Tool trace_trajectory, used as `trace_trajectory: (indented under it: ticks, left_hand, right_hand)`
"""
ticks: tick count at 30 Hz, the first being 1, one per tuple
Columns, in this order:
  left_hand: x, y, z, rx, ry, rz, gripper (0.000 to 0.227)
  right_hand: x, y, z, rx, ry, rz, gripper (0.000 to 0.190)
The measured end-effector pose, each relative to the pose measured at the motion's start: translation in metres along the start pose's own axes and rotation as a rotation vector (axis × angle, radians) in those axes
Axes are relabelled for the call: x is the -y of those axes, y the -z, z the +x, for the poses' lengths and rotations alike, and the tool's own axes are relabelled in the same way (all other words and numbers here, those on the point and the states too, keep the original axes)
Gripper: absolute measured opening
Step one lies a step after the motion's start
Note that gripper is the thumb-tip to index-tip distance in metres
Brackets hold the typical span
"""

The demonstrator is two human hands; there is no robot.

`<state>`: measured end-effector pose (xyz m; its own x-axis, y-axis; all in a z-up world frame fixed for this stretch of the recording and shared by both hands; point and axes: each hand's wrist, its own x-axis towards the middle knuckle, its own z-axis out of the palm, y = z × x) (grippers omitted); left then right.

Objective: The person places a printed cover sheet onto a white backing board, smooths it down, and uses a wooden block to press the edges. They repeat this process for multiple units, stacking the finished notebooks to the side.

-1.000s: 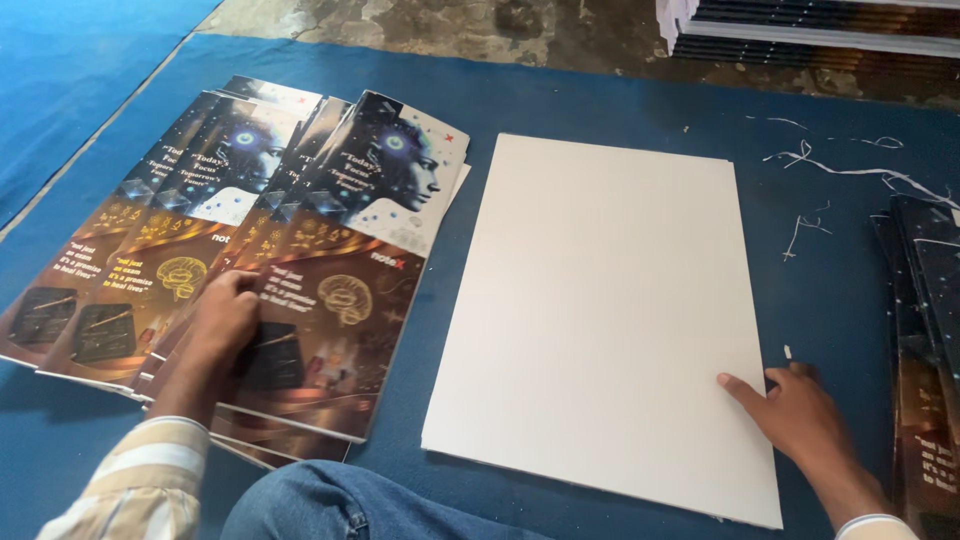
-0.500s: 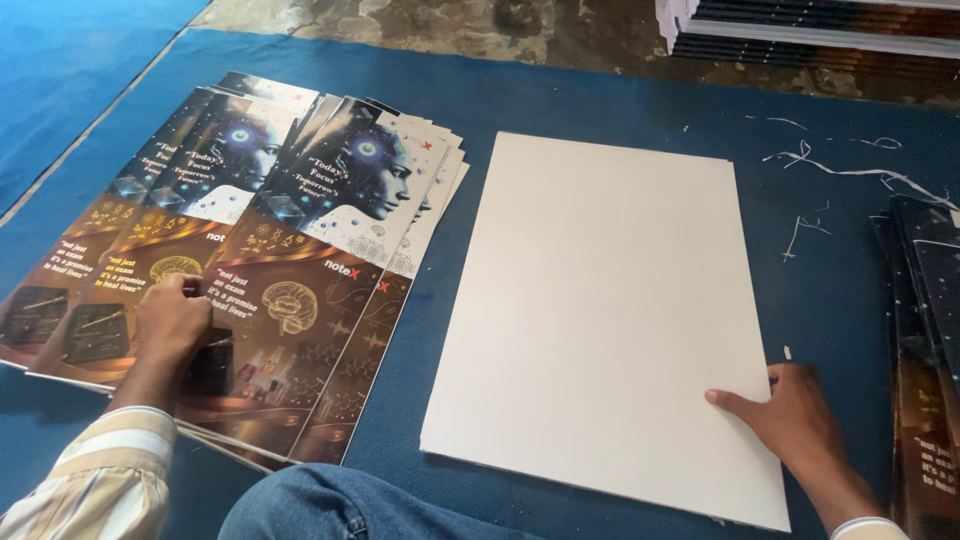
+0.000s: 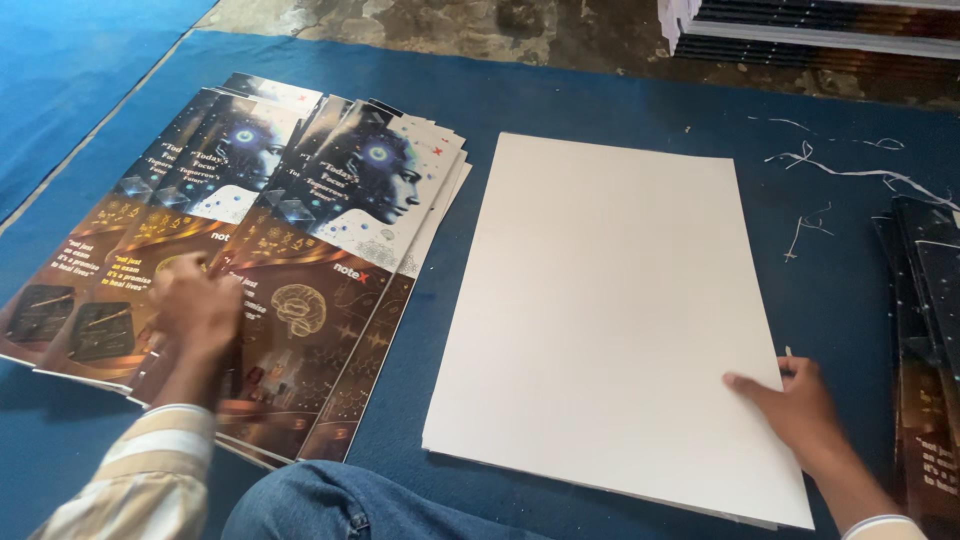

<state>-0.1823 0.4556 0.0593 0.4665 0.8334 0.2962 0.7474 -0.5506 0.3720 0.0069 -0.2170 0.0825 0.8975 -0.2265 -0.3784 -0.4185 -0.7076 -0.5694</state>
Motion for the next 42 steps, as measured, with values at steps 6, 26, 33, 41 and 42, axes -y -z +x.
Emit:
trace_trajectory:
  ticks: [6, 26, 33, 41, 42]
  left_hand:
    - [-0.101, -0.007, -0.039, 0.026, -0.205, -0.364, 0.033]
    - [-0.217, -0.063, -0.182, 0.831, 0.127, -0.800, 0.044]
    - [-0.229, -0.071, -0.190, 0.719, -0.047, -0.648, 0.038]
    - [-0.241, -0.062, -0.200, 0.674, -0.096, -0.683, 0.040]
    - [-0.242, -0.059, -0.201, 0.690, -0.108, -0.682, 0.042]
  right_hand:
    - [0.004, 0.011, 0.002, 0.090, -0.073, 0.243, 0.071]
    - [-0.011, 0.035, 0.016, -0.028, -0.119, 0.103, 0.047]
    - [-0.050, 0.030, 0.044, -0.317, -0.050, -0.045, 0.046]
    - [-0.060, 0.035, 0.060, -0.366, -0.052, 0.124, 0.036]
    - [-0.059, 0.037, 0.061, -0.344, -0.034, 0.117, 0.035]
